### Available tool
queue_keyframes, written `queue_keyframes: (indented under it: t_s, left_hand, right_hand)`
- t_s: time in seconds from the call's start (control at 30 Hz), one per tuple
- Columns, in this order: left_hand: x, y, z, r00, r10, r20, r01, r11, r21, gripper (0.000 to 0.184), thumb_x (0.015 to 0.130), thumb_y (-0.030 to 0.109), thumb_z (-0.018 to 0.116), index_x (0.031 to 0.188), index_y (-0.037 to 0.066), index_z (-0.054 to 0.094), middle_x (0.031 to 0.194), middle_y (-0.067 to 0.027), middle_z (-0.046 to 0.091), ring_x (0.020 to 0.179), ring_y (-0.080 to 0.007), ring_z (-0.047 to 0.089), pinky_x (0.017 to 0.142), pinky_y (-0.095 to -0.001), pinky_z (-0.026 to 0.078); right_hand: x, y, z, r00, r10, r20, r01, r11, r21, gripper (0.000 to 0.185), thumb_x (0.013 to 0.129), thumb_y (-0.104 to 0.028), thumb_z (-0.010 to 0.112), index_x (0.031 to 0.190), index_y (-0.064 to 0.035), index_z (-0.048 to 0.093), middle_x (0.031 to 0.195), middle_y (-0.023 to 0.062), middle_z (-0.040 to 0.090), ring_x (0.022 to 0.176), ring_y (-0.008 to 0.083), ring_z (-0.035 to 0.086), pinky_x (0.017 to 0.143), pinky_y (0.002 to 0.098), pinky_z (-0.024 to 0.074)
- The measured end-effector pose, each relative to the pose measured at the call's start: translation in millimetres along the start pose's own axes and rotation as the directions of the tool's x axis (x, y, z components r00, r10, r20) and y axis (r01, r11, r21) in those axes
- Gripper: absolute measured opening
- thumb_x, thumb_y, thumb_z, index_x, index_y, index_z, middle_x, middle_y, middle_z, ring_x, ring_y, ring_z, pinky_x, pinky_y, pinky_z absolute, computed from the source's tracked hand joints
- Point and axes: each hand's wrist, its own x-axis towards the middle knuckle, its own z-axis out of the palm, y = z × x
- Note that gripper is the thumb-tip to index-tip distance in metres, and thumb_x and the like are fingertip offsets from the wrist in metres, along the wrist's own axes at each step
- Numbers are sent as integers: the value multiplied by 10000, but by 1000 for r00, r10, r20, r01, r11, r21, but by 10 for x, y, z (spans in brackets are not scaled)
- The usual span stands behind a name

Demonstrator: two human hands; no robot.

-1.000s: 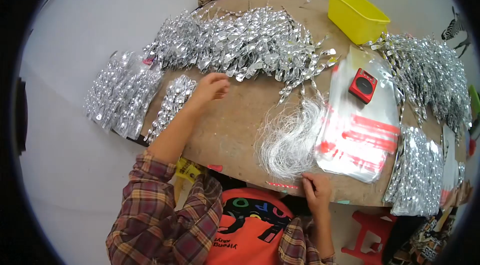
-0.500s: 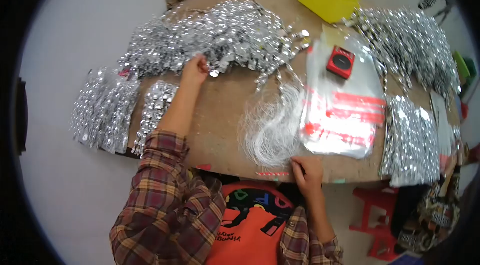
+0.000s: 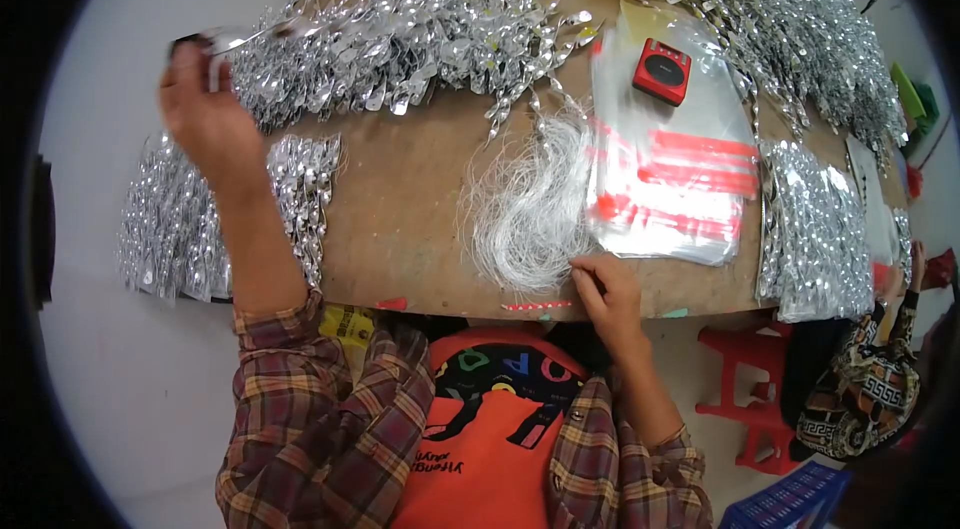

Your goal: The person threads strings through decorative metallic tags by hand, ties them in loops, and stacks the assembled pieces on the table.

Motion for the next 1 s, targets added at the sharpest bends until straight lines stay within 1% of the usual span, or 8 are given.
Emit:
queue_keyframes:
  t_s: [0.07,0.17,0.27,0.43,0.63,0.8,0.93,1.0]
  left_hand:
    - [35,279,-40,974,200,106,-191,978,-88,221,871,165,571,959,6,446,912,-126,582,793,-170,560,725,-283,450]
    - [-222,666,3,984,178,26,-177,983,-53,184,901,158,502,924,-2,415,851,-149,582,690,-196,559,644,-294,471]
    - [-481,751,-227,955,21,297,-39,998,55,208,929,221,450,893,23,401,691,-133,556,525,-155,501,493,-259,432]
    - [-1177,529,-362,787,-543,291,583,809,-67,130,937,189,450,944,59,453,708,-91,559,530,-117,504,465,-215,403]
    - [-1632,211,-757,453,-867,205,889,457,-32,186,936,232,453,1014,68,497,762,-47,572,563,-102,524,477,-205,395]
    - [-1628,5,-991,458,-873,171,888,456,-49,217,928,234,470,1043,56,512,779,-41,572,574,-90,529,462,-198,374]
    - [-1190,-318,-901,479,-874,80,813,476,337,228,861,216,558,1018,54,527,770,-14,556,574,-70,509,466,-212,378]
    - [-1064,-579,-843,462,-879,116,493,364,791,281,776,217,644,980,54,542,784,-21,558,589,-105,517,510,-259,416]
  right_hand:
    - [111,-154,6,988,82,134,-92,993,68,95,772,-52,611,861,-40,640,745,98,599,687,238,562,629,330,429]
    - [264,-282,159,973,-86,214,89,996,-4,92,761,-75,617,850,-64,634,695,73,555,628,234,536,611,333,394]
    - [438,-369,381,938,-204,279,232,970,-71,73,756,-120,624,825,-95,626,690,46,544,597,236,523,600,337,363]
    - [897,-338,772,939,-225,261,259,960,-103,94,775,-133,628,844,-70,636,727,77,590,592,230,568,554,346,427]
    - [1173,-210,1150,941,-266,210,317,910,-267,108,771,-143,621,852,-72,626,770,87,597,643,260,599,577,341,458]
    - [1184,-280,1245,938,-260,228,305,934,-187,123,774,-140,613,883,-83,615,810,96,596,647,268,596,606,361,450]
    - [1033,-424,1139,920,-261,293,327,922,-206,175,745,-157,646,907,-99,614,814,86,569,685,265,573,632,384,414]
    - [959,-468,1077,912,-285,293,365,891,-268,201,729,-167,663,915,-107,615,817,80,559,703,265,564,634,389,404]
